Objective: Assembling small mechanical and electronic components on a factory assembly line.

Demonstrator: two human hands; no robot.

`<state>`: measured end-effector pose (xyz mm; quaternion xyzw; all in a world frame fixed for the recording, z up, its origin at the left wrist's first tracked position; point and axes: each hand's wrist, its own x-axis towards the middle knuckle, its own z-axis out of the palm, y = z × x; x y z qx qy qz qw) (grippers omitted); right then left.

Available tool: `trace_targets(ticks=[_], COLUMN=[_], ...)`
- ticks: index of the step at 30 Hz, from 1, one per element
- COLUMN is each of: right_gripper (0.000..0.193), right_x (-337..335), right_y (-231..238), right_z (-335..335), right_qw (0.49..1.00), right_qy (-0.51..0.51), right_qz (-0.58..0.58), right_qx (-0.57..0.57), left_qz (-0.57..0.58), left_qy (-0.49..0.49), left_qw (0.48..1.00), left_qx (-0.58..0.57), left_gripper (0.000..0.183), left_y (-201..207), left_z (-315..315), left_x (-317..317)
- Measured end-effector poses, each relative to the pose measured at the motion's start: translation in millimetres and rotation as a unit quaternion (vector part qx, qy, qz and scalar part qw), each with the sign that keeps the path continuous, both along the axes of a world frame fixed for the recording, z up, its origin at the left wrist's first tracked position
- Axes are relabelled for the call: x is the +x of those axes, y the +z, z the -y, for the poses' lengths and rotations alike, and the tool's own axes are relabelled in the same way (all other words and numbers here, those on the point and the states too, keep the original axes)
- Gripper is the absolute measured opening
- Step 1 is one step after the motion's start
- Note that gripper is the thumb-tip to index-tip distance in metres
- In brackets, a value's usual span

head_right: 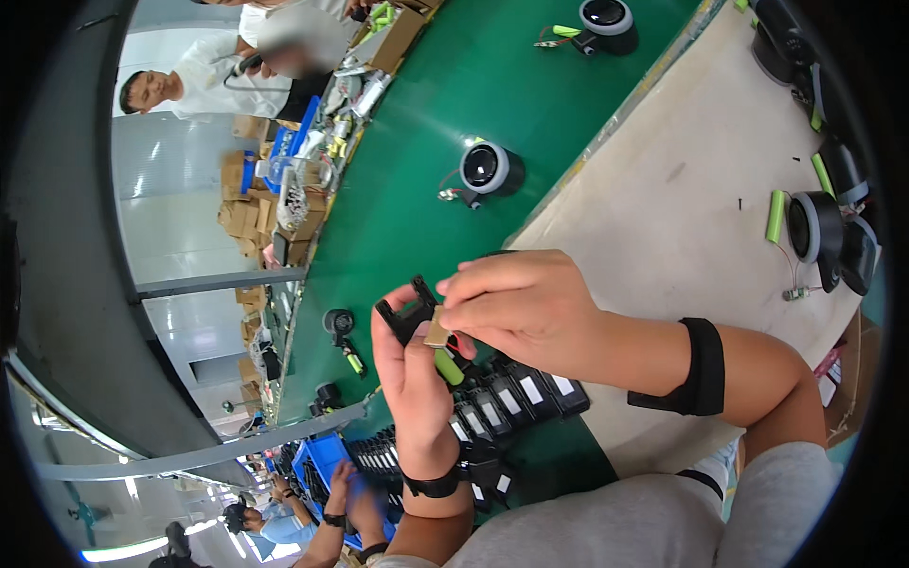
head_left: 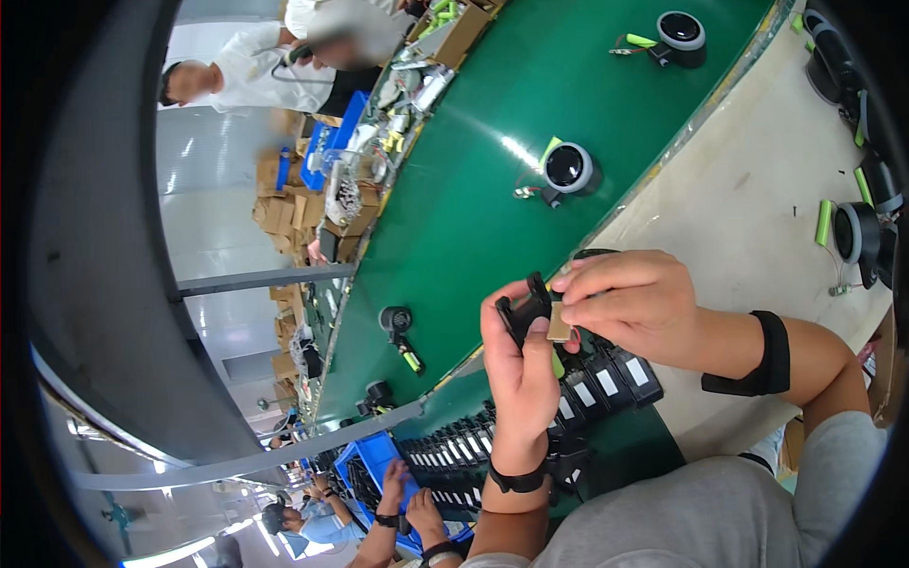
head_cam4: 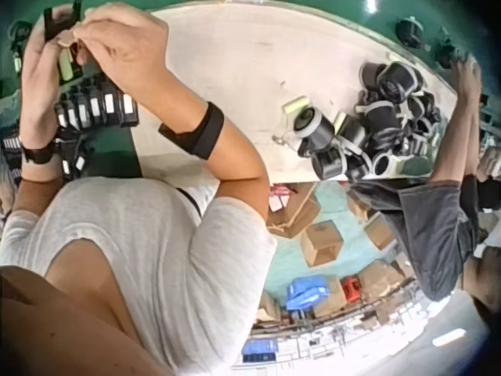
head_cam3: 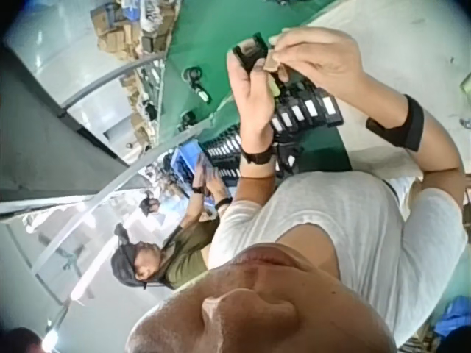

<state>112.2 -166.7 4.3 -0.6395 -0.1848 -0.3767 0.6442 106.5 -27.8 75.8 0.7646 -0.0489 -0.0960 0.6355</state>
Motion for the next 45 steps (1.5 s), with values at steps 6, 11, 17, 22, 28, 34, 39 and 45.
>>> trace_targets(ticks=[6,11,17,22,28,34,39,45], right_gripper=[0.016,0.016,0.014,0.014,0.010,0.011,0.010,0.011], right_x=[0.9,2.3,2.0,0.8,-4.4,-9.2,-13.7,-14.8], right_y=[-0.7,-1.4,-1.1,1.0,7.6,10.8,10.9,0.3], right_z=[0.3,0.2,-1.5,-1.7,-2.4,-3.7,-4.2,-5.2], right_qw=[1.000,1.000,1.000,0.999,0.999,0.999,0.995,0.986], right_qy=[0.002,0.004,0.011,0.027,0.019,-0.029,-0.051,0.024], right_qz=[0.010,0.012,0.017,0.007,-0.047,-0.045,-0.064,-0.100], right_qx=[-0.002,-0.003,0.009,0.021,0.017,-0.003,-0.052,-0.131], left_qz=[0.022,0.065,0.054,0.089,0.161,0.230,0.213,0.180], left_qy=[-0.030,-0.024,-0.018,-0.020,-0.045,-0.008,0.014,-0.038], left_qw=[0.998,0.994,0.993,0.988,0.963,0.962,0.972,0.960], left_qx=[0.052,0.089,0.105,0.123,0.209,0.148,0.098,0.213], left_gripper=[0.033,0.030,0.030,0.030,0.031,0.035,0.036,0.035], left_y=[2.1,2.9,5.9,2.1,-6.7,-22.5,-33.0,-34.5], left_z=[3.7,9.5,10.2,8.6,0.7,6.8,5.5,-20.2], left_x=[-4.9,-7.3,-10.1,-11.9,-13.4,-8.6,-9.7,-12.9])
